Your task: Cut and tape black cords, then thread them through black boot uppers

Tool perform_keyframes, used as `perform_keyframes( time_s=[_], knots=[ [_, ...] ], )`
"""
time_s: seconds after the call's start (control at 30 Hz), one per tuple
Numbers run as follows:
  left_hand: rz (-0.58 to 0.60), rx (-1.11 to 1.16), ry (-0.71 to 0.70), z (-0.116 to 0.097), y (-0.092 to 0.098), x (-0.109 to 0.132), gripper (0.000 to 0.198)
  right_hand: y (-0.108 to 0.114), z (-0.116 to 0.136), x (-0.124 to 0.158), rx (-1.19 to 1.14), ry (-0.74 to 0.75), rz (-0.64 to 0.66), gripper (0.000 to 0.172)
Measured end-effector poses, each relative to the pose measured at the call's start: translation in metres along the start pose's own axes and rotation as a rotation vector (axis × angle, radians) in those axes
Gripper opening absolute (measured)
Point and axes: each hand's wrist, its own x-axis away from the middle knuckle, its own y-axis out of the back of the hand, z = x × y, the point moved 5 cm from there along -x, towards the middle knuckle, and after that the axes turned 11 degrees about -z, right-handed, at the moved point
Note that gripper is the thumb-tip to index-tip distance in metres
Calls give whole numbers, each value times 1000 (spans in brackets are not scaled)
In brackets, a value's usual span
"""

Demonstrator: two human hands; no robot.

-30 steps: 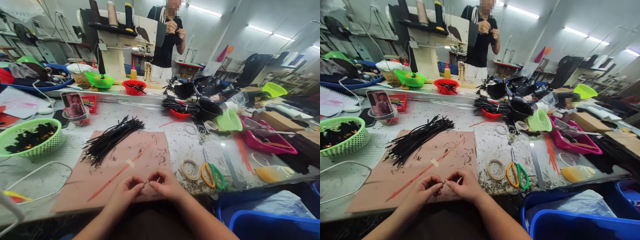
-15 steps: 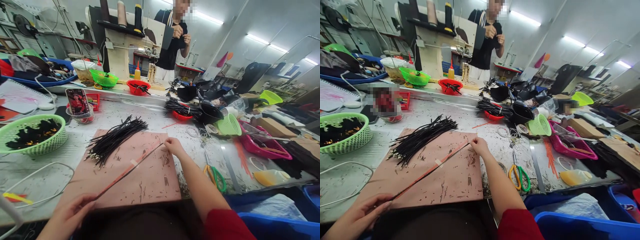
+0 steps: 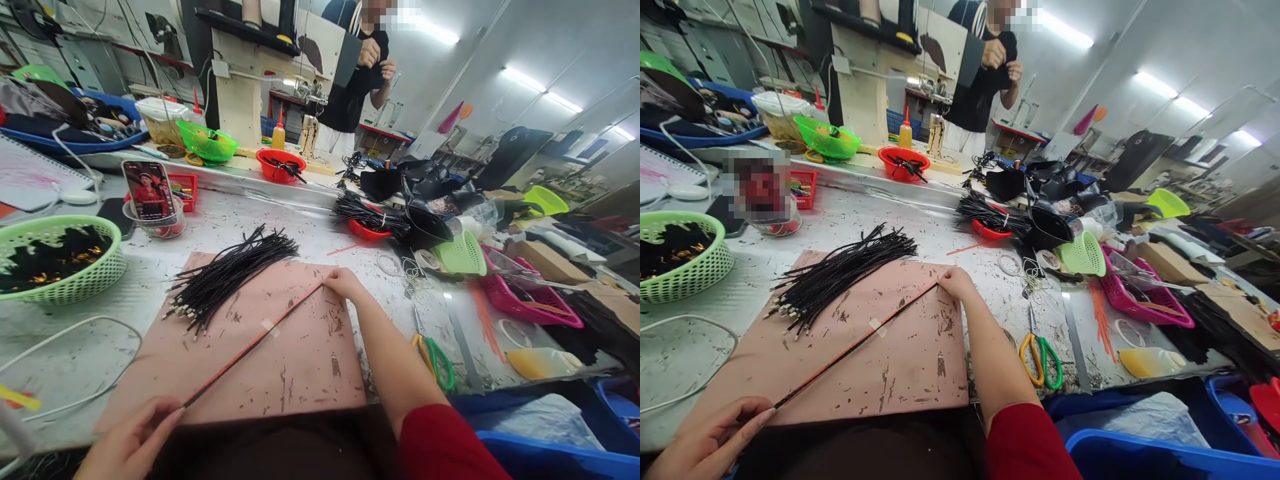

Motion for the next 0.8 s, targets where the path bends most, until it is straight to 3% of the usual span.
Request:
perform_keyframes(
  time_s=[0.13, 0.43, 0.6, 0.8],
  knots=[
    [77, 37, -1, 6, -1, -4, 54, 1, 2, 0, 53, -20, 16, 21],
    [114, -43, -69, -40, 4, 13, 28, 3, 4, 8, 133, -34, -8, 21],
    [137, -110, -65, -52, 4, 23, 19, 7, 4, 14, 132, -32, -23, 25],
    [114, -219, -85, -60, 4, 30, 12, 11, 5, 19, 110, -79, -53, 18]
  ],
)
